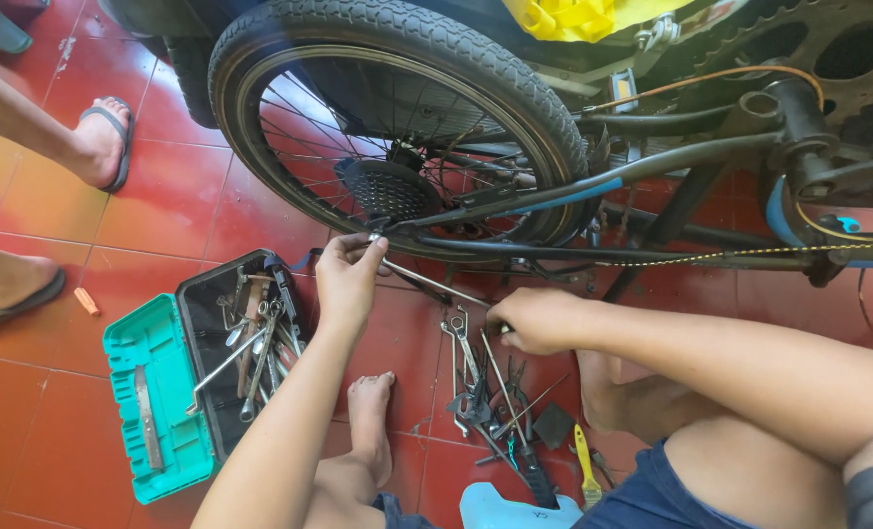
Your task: Reinstalling the rear wheel of a bicycle by tightening the axle nut with a wrench.
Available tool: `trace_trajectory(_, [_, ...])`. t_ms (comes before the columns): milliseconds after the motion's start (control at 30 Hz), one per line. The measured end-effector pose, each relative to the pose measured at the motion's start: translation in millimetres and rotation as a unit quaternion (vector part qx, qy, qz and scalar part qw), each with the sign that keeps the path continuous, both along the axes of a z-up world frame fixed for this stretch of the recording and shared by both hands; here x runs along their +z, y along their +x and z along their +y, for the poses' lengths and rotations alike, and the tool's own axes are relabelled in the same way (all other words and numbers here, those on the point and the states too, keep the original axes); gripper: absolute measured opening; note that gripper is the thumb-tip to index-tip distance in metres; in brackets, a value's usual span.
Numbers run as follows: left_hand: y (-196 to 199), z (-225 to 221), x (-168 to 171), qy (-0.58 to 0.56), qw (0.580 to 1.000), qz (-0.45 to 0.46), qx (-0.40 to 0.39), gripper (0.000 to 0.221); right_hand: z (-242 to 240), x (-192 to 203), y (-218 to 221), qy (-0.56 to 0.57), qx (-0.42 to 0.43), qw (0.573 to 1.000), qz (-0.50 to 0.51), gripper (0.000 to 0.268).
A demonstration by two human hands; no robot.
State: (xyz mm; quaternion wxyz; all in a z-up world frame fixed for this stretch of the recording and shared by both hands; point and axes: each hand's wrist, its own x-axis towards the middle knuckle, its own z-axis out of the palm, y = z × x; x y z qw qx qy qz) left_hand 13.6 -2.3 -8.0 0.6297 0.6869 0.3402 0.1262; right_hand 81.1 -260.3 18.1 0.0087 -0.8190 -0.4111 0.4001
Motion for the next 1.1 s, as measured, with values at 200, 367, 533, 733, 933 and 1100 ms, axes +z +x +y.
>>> trace_trajectory(200, [-9.4, 6.1, -5.7, 0.013, 0.999, 0.031, -0.014, 0.033, 12.5, -17.8, -7.2, -0.004, 0.027, 1.000, 0.010, 0.017])
trace_trajectory(367, [-26.2, 16.4, 4.4, -0.033, 0.999, 0.008, 0.024, 0.031, 15.5, 56.4, -10.1, 0.067, -0.037, 0.997, -0.027, 0.023])
trace_trajectory(533, [-32.9, 13.8, 41.7, -0.088, 0.996, 0.024, 0.007, 0.039, 2.8, 110.9, -16.9, 0.255, -0.121, 0.950, -0.134, 0.037])
trace_trajectory(733, [-20.1, 1.6, 69.0, 0.034, 0.988, 0.056, -0.139, 0.041, -3.4, 178.4, -26.2, 0.378, -0.096, 0.871, -0.297, 0.015])
trace_trajectory(933, [-21.2, 11.0, 16.6, 0.228, 0.954, 0.023, -0.191, 0.022, 11.6, 164.3, -34.1, 0.476, -0.168, 0.810, -0.298, 0.017])
trace_trajectory(1100, [-28.0, 24.0, 1.6, 0.230, 0.957, -0.003, -0.178, 0.025, 27.1, 149.2, -39.3, 0.496, -0.112, 0.826, -0.243, 0.019])
